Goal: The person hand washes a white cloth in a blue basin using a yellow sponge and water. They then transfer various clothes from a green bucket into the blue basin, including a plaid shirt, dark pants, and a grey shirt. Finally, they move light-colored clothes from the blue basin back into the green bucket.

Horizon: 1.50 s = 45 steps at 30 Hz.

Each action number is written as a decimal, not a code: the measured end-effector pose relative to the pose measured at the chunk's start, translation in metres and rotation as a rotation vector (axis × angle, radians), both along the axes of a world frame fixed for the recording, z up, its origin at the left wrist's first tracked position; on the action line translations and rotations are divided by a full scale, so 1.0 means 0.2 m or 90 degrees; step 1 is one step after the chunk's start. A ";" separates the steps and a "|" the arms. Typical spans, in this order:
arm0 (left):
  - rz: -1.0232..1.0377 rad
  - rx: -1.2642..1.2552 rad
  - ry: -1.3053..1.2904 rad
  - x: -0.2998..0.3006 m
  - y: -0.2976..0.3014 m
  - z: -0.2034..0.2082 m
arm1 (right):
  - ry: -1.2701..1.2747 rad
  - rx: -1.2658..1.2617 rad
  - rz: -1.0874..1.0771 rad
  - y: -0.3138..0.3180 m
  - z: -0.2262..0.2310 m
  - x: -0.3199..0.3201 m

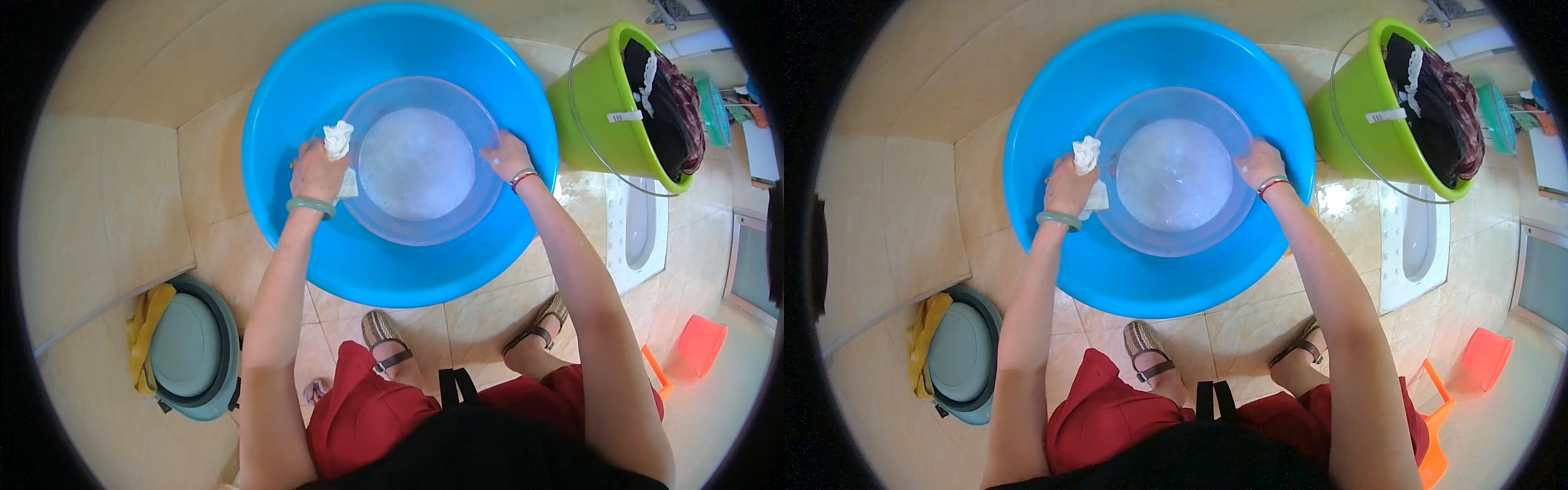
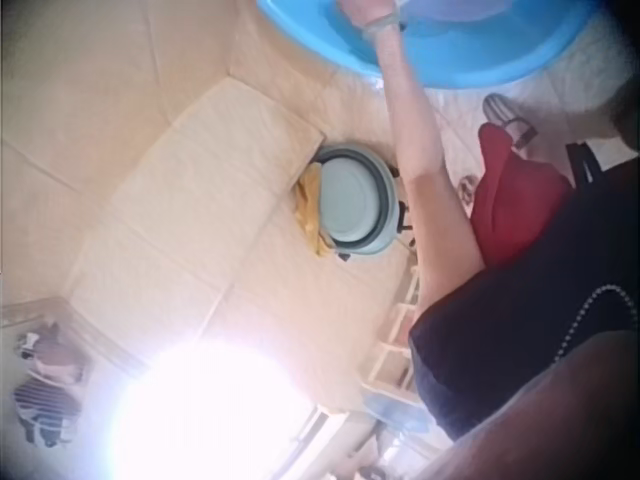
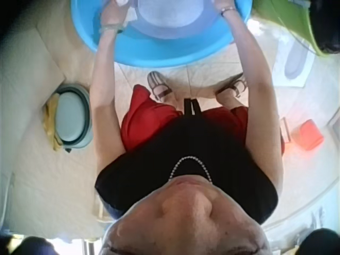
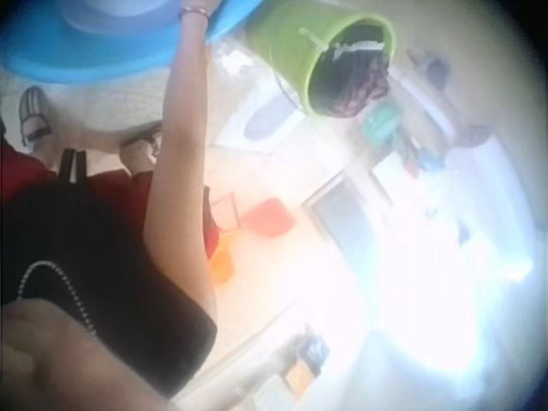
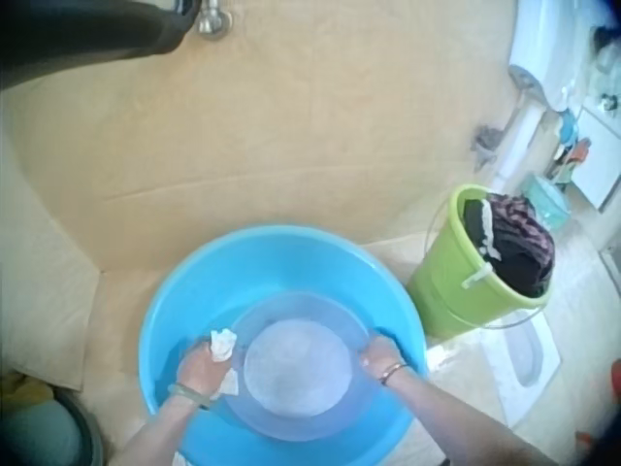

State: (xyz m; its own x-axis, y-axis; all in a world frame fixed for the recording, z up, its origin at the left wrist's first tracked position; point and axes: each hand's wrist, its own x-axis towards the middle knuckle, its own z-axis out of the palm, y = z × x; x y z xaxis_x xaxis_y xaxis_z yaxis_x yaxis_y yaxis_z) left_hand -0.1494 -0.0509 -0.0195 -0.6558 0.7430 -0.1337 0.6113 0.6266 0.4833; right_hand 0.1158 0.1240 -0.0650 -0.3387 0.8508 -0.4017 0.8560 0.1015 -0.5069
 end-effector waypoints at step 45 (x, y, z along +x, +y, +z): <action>-0.556 -0.063 -0.633 2.43 0.93 0.05 | 0.505 -0.302 -0.655 -0.52 0.58 2.83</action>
State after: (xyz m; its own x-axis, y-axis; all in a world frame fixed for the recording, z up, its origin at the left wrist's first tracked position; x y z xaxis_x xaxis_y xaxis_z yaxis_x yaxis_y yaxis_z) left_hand 0.3365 0.1360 -0.0101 0.4376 0.8270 -0.3529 0.2438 0.2686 0.9319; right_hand 0.6818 0.0208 0.0518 0.0798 0.6922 -0.7173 -0.0911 -0.7115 -0.6967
